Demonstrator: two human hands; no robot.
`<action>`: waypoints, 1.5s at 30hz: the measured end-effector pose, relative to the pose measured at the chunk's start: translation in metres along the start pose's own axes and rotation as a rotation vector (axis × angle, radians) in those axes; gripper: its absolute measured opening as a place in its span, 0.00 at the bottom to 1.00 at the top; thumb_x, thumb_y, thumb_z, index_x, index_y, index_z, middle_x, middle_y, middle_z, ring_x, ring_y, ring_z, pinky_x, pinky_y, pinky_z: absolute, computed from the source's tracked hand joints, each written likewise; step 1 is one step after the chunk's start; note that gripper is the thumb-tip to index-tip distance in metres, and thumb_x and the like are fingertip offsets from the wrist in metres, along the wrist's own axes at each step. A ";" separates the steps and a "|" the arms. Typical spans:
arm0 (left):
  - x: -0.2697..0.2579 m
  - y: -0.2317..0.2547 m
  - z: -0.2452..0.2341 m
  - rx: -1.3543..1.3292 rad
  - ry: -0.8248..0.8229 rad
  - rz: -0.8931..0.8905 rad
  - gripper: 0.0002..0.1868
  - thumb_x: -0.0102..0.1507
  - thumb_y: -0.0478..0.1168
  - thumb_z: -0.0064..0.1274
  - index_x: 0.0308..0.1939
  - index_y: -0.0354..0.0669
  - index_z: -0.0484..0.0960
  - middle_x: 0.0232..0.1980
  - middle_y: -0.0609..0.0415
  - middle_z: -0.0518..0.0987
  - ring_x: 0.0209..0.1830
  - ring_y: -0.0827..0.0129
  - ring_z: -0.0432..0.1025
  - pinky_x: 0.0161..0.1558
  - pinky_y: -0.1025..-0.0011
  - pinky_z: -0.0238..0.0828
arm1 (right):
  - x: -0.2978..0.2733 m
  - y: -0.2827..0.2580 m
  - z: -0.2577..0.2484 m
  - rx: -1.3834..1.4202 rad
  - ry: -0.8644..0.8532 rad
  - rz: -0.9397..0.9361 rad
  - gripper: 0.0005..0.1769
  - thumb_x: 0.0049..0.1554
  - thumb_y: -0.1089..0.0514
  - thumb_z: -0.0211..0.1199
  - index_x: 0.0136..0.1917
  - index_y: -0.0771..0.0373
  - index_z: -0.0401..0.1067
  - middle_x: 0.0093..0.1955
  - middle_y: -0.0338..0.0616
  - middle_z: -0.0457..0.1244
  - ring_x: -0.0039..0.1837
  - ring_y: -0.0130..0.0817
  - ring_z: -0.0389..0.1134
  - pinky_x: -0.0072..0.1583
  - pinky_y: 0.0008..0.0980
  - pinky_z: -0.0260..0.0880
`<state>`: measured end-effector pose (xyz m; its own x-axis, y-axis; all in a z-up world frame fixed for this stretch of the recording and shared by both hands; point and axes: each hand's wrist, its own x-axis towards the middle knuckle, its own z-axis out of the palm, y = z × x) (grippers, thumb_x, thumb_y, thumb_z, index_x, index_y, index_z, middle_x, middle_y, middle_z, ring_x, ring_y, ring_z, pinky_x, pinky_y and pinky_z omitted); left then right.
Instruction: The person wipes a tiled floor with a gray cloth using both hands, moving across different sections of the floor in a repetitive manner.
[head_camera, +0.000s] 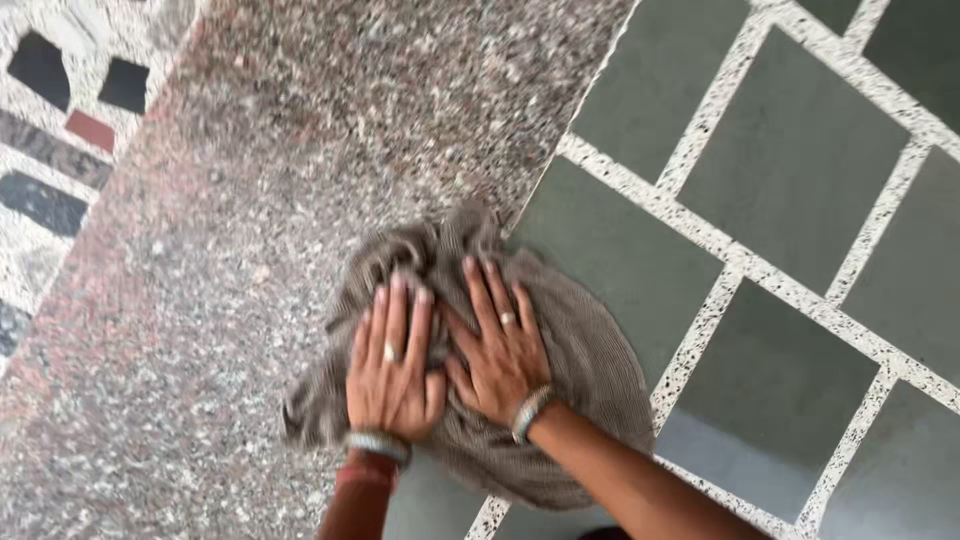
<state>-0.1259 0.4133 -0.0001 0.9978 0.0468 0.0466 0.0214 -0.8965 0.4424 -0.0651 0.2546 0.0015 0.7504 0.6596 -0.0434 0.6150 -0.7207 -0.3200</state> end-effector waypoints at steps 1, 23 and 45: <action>0.015 -0.015 0.001 -0.022 -0.007 -0.009 0.46 0.56 0.50 0.41 0.79 0.40 0.55 0.82 0.38 0.52 0.82 0.48 0.48 0.78 0.52 0.42 | 0.016 0.001 0.004 -0.022 0.037 0.009 0.39 0.60 0.41 0.54 0.81 0.51 0.53 0.86 0.59 0.35 0.85 0.58 0.36 0.79 0.62 0.38; 0.093 -0.142 -0.051 -0.009 -0.023 -0.071 0.49 0.56 0.53 0.41 0.77 0.29 0.53 0.80 0.35 0.54 0.82 0.48 0.48 0.77 0.55 0.44 | 0.186 -0.035 0.013 -0.071 0.041 -0.136 0.42 0.58 0.42 0.56 0.81 0.52 0.51 0.86 0.57 0.35 0.85 0.55 0.36 0.79 0.59 0.37; -0.059 -0.111 -0.036 -0.001 0.078 -0.268 0.44 0.57 0.51 0.40 0.74 0.31 0.60 0.78 0.36 0.59 0.80 0.49 0.53 0.77 0.56 0.48 | 0.082 -0.101 0.033 -0.030 -0.006 -0.212 0.39 0.57 0.46 0.59 0.80 0.50 0.58 0.86 0.55 0.39 0.85 0.52 0.41 0.81 0.54 0.40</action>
<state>-0.1890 0.5258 -0.0192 0.9489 0.3157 -0.0036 0.2837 -0.8475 0.4487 -0.0741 0.3885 -0.0013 0.6016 0.7986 0.0162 0.7661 -0.5712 -0.2946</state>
